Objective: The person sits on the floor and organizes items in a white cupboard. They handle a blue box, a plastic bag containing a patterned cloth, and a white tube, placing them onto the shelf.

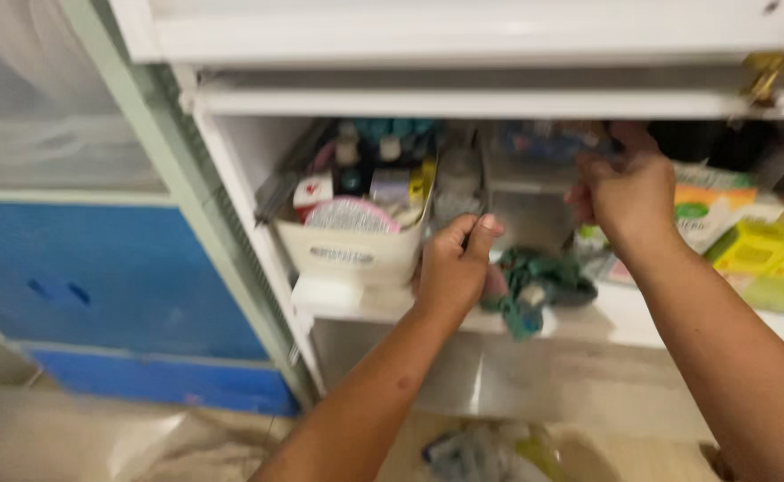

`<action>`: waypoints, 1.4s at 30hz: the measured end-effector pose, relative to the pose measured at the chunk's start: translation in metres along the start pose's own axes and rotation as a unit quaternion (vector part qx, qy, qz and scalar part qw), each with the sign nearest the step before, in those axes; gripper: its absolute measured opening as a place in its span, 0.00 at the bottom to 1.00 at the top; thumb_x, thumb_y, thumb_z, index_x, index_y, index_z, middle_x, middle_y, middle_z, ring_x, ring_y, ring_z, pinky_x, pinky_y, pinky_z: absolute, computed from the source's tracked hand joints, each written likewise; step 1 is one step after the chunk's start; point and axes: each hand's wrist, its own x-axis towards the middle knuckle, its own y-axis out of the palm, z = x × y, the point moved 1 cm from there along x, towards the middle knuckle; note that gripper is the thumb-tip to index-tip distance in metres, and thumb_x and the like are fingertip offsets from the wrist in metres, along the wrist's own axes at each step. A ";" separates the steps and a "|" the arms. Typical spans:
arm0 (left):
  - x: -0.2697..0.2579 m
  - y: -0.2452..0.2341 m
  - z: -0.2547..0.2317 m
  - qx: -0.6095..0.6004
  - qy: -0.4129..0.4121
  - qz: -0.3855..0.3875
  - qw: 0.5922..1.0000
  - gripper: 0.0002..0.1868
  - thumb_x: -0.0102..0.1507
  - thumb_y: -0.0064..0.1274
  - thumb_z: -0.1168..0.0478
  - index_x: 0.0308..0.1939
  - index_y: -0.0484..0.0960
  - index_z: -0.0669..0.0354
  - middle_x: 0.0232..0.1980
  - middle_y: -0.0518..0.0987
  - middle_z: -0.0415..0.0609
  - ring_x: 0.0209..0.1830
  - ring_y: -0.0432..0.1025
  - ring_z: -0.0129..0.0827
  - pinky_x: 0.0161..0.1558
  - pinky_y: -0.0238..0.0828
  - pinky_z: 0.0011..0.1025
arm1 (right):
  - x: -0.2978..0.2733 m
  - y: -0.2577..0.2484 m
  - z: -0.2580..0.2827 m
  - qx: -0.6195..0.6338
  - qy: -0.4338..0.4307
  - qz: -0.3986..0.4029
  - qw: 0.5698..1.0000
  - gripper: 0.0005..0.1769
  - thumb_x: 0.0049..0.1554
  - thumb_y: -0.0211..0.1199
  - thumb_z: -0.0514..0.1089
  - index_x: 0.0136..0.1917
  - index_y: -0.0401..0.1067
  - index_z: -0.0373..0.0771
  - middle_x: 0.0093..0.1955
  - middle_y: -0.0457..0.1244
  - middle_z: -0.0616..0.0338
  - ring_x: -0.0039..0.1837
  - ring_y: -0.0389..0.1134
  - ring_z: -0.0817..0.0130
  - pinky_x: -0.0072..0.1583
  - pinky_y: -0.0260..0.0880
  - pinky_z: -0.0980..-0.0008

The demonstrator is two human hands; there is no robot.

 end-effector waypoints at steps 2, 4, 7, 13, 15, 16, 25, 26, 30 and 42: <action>-0.023 -0.009 0.006 0.065 0.117 -0.027 0.991 0.17 0.70 0.50 0.52 0.39 0.85 0.62 0.22 0.76 0.45 0.21 0.67 0.24 0.26 0.64 0.26 | -0.027 0.010 -0.007 0.035 -0.044 0.025 0.998 0.16 0.66 0.59 0.38 0.67 0.67 0.37 0.35 0.67 0.54 0.32 0.67 0.70 0.31 0.66 0.70; -0.044 -0.020 0.022 0.099 0.147 -0.033 0.984 0.18 0.71 0.51 0.53 0.38 0.86 0.64 0.24 0.75 0.45 0.24 0.64 0.23 0.28 0.63 0.26 | -0.058 0.029 -0.022 0.071 -0.034 0.068 0.995 0.09 0.67 0.59 0.39 0.58 0.74 0.33 0.37 0.68 0.58 0.35 0.69 0.75 0.34 0.69 0.73; -0.072 -0.033 0.055 0.097 0.091 -0.020 0.991 0.16 0.71 0.51 0.54 0.40 0.86 0.65 0.25 0.73 0.49 0.25 0.63 0.26 0.29 0.62 0.29 | -0.105 0.055 -0.050 0.095 -0.026 0.154 0.983 0.08 0.65 0.58 0.38 0.54 0.76 0.36 0.35 0.68 0.60 0.34 0.67 0.76 0.35 0.68 0.76; -0.122 -0.060 0.128 0.162 0.026 -0.015 0.986 0.15 0.68 0.52 0.56 0.42 0.86 0.65 0.32 0.83 0.54 0.30 0.76 0.34 0.35 0.72 0.34 | -0.196 0.086 -0.105 0.050 0.067 0.194 0.977 0.08 0.63 0.60 0.38 0.52 0.78 0.33 0.34 0.68 0.57 0.33 0.67 0.75 0.35 0.68 0.73; -0.140 -0.073 0.153 0.175 0.002 -0.011 0.985 0.14 0.68 0.52 0.56 0.42 0.85 0.65 0.36 0.85 0.56 0.34 0.79 0.37 0.39 0.74 0.36 | -0.221 0.093 -0.119 0.061 0.109 0.225 0.966 0.09 0.62 0.59 0.38 0.52 0.77 0.33 0.35 0.70 0.57 0.34 0.69 0.74 0.36 0.69 0.74; -0.148 -0.079 0.166 0.208 -0.042 -0.013 0.977 0.14 0.67 0.52 0.56 0.43 0.85 0.65 0.36 0.84 0.56 0.35 0.79 0.39 0.39 0.74 0.38 | -0.232 0.095 -0.126 0.065 0.129 0.240 0.960 0.09 0.61 0.59 0.38 0.53 0.76 0.34 0.36 0.71 0.57 0.35 0.70 0.74 0.36 0.69 0.74; -0.220 -0.115 0.257 0.477 -0.379 0.055 0.791 0.35 0.60 0.66 0.47 0.62 0.68 0.59 0.66 0.65 0.66 0.62 0.71 0.55 0.60 0.73 0.42 | -0.305 0.104 -0.190 -0.091 0.160 0.321 0.929 0.12 0.57 0.64 0.40 0.53 0.79 0.35 0.42 0.73 0.58 0.42 0.71 0.71 0.48 0.72 0.69; -0.223 -0.117 0.264 0.483 -0.378 0.057 0.787 0.33 0.60 0.65 0.48 0.62 0.69 0.59 0.66 0.67 0.65 0.62 0.71 0.54 0.60 0.73 0.41 | -0.312 0.105 -0.198 -0.091 0.163 0.339 0.922 0.11 0.57 0.63 0.39 0.52 0.79 0.35 0.43 0.73 0.59 0.43 0.71 0.71 0.48 0.72 0.70; -0.225 -0.118 0.286 0.495 -0.345 0.047 0.796 0.18 0.62 0.57 0.55 0.53 0.77 0.57 0.58 0.77 0.59 0.59 0.74 0.51 0.58 0.74 0.42 | -0.340 0.117 -0.235 -0.091 0.201 0.388 0.895 0.10 0.58 0.62 0.38 0.51 0.80 0.33 0.43 0.72 0.57 0.43 0.70 0.69 0.49 0.72 0.68; -0.214 -0.094 0.245 0.356 -0.221 -0.033 0.907 0.12 0.60 0.57 0.56 0.40 0.85 0.60 0.42 0.84 0.59 0.43 0.78 0.52 0.46 0.75 0.43 | -0.383 0.133 -0.297 -0.066 0.214 0.435 0.872 0.18 0.58 0.51 0.35 0.59 0.76 0.35 0.54 0.72 0.52 0.56 0.71 0.64 0.59 0.69 0.65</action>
